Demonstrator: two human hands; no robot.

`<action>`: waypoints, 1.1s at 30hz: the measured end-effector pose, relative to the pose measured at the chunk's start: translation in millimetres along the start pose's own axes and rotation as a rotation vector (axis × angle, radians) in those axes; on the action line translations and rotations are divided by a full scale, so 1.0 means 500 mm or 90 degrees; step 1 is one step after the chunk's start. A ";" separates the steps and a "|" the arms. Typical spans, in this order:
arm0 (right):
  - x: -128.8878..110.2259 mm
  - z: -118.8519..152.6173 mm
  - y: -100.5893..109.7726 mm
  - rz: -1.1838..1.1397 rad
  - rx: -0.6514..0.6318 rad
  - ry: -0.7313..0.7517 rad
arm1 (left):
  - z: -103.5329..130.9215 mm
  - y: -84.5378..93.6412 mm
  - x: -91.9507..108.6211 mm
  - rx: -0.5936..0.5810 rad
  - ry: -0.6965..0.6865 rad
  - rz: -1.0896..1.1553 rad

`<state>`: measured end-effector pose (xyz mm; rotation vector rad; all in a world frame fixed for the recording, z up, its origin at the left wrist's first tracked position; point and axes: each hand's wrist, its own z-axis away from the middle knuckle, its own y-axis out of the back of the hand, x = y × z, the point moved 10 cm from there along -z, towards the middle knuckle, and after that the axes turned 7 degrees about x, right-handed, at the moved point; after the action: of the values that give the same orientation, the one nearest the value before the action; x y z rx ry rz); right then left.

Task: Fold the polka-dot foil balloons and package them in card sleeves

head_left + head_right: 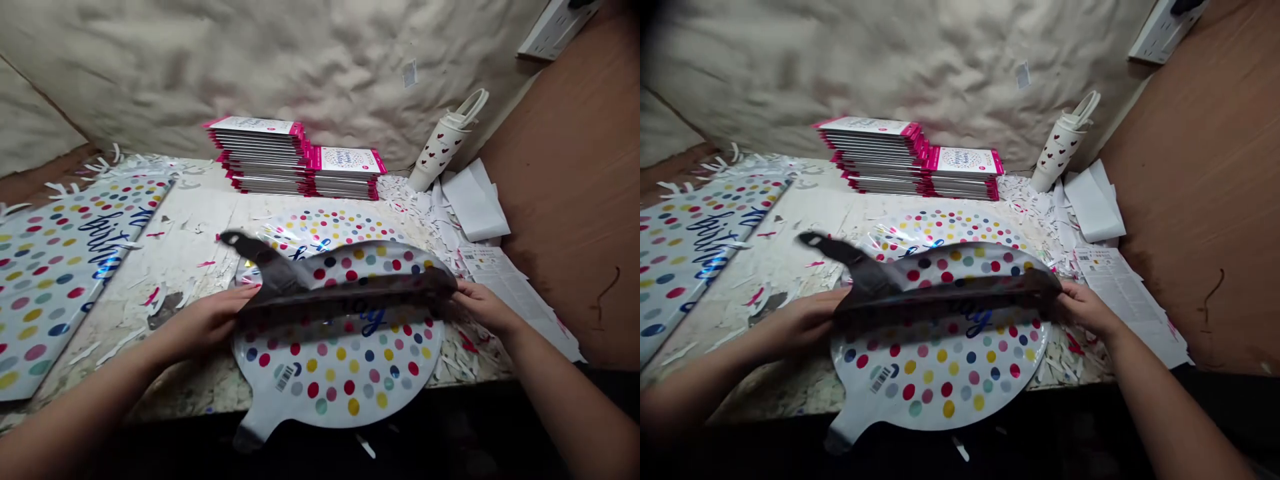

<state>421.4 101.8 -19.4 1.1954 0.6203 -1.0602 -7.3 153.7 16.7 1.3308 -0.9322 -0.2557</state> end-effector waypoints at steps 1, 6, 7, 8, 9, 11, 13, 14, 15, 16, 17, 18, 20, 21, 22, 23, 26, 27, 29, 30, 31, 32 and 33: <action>-0.006 -0.005 0.003 -0.004 -0.007 -0.008 | -0.008 0.004 -0.003 -0.018 0.009 0.033; -0.047 -0.023 -0.018 0.048 -0.081 0.005 | -0.032 0.041 -0.066 0.033 0.168 0.197; -0.050 -0.030 -0.019 0.034 -0.069 -0.001 | -0.034 0.051 -0.090 0.083 0.227 0.216; -0.051 -0.039 -0.017 0.018 -0.043 -0.007 | -0.033 0.060 -0.114 0.136 0.288 0.213; -0.049 -0.050 -0.013 0.006 -0.011 -0.013 | -0.032 0.068 -0.132 0.186 0.340 0.188; -0.040 -0.069 -0.002 -0.001 0.059 -0.026 | -0.034 0.080 -0.151 0.258 0.405 0.126; -0.029 -0.084 0.007 -0.003 0.107 -0.032 | -0.046 0.079 -0.156 0.284 0.415 0.160; -0.024 -0.088 0.011 -0.009 0.123 -0.030 | -0.053 0.068 -0.156 0.262 0.409 0.221; -0.020 -0.090 0.016 -0.018 0.139 -0.028 | -0.057 0.053 -0.156 0.220 0.404 0.284; -0.017 -0.090 0.022 -0.030 0.154 -0.025 | -0.058 0.040 -0.154 0.170 0.396 0.331; -0.015 -0.088 0.028 -0.042 0.166 -0.022 | -0.055 0.033 -0.150 0.129 0.381 0.355; -0.014 -0.084 0.032 -0.055 0.176 -0.019 | -0.050 0.033 -0.147 0.108 0.361 0.363; -0.016 -0.073 0.035 -0.078 0.178 -0.008 | -0.037 0.048 -0.139 0.123 0.316 0.378; -0.017 -0.067 0.031 -0.089 0.168 -0.006 | -0.030 0.055 -0.137 0.139 0.306 0.397; -0.017 -0.063 0.024 -0.100 0.149 -0.010 | -0.022 0.054 -0.139 0.143 0.314 0.417; -0.015 -0.059 0.014 -0.112 0.127 -0.019 | -0.014 0.047 -0.143 0.132 0.339 0.430; 0.007 -0.053 -0.005 -0.150 0.110 -0.085 | 0.005 0.024 -0.175 0.111 0.453 0.390; 0.016 -0.054 -0.006 -0.157 0.123 -0.106 | 0.008 0.023 -0.187 0.116 0.487 0.353; 0.029 -0.059 -0.005 -0.161 0.155 -0.132 | 0.006 0.033 -0.203 0.123 0.530 0.246; 0.031 -0.063 -0.005 -0.157 0.164 -0.137 | 0.001 0.041 -0.202 0.114 0.535 0.171; 0.030 -0.066 -0.005 -0.153 0.170 -0.136 | -0.008 0.053 -0.193 0.110 0.525 0.079; 0.026 -0.068 -0.003 -0.149 0.174 -0.134 | -0.019 0.072 -0.176 0.128 0.501 -0.021; 0.020 -0.068 -0.002 -0.145 0.173 -0.129 | -0.032 0.091 -0.149 0.160 0.461 -0.113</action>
<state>429.2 130.9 -38.5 1.2492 0.4700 -1.4755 -58.2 225.8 26.6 1.5800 -0.2373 0.2134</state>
